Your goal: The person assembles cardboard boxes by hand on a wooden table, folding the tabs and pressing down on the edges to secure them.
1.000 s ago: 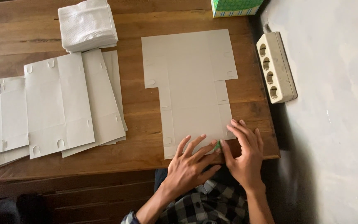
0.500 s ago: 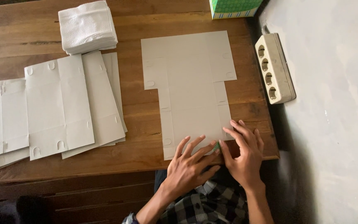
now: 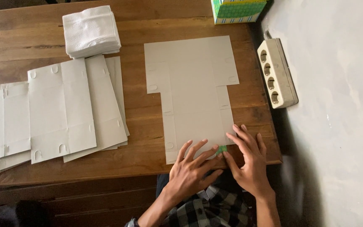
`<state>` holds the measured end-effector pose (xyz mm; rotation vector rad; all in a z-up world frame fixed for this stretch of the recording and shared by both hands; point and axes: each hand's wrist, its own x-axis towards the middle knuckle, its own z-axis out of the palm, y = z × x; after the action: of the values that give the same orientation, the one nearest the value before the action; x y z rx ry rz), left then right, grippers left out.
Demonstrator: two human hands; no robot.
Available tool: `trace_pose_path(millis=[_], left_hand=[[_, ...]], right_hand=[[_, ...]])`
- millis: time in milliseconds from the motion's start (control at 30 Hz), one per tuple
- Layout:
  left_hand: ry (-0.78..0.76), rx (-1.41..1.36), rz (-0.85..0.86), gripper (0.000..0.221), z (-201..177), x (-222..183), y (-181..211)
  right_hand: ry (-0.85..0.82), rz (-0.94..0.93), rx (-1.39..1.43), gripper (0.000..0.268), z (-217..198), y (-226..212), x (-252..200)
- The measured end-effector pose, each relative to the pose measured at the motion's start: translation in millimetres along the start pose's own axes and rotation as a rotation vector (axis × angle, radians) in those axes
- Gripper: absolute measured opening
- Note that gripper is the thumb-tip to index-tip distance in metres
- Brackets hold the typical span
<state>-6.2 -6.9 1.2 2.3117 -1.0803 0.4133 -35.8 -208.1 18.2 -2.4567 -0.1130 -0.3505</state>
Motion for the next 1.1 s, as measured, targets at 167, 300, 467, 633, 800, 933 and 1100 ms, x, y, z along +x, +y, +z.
trace_pose_path(millis=[167,300,467,633,800,933,1100], left_hand=[[0.019,0.003,-0.001,0.034,-1.3,1.2,1.1],[0.011,-0.024,-0.009,0.033,-3.0,2.0,1.7],[0.021,-0.019,-0.01,0.033,-2.2,1.3,1.6],[-0.007,-0.024,-0.013,0.034,-0.9,-0.4,0.8],[0.004,-0.021,-0.015,0.033,-1.1,0.5,1.3],[0.02,-0.038,-0.018,0.033,1.3,-1.0,0.4],[-0.018,-0.178,-0.055,0.047,-7.9,-2.9,-0.1]], right_hand=[[0.144,0.062,-0.075,0.036,16.3,-5.8,2.8],[0.262,0.102,-0.13,0.026,24.1,-10.4,6.9],[0.262,0.078,-0.157,0.026,25.9,-3.7,4.5],[0.166,0.013,-0.148,0.034,13.4,1.1,0.1],[-0.012,-0.032,-0.026,0.041,-0.6,2.1,-1.7],[-0.029,-0.012,-0.034,0.041,1.2,-0.2,-0.6],[0.137,0.039,-0.054,0.029,15.3,-4.7,1.8]])
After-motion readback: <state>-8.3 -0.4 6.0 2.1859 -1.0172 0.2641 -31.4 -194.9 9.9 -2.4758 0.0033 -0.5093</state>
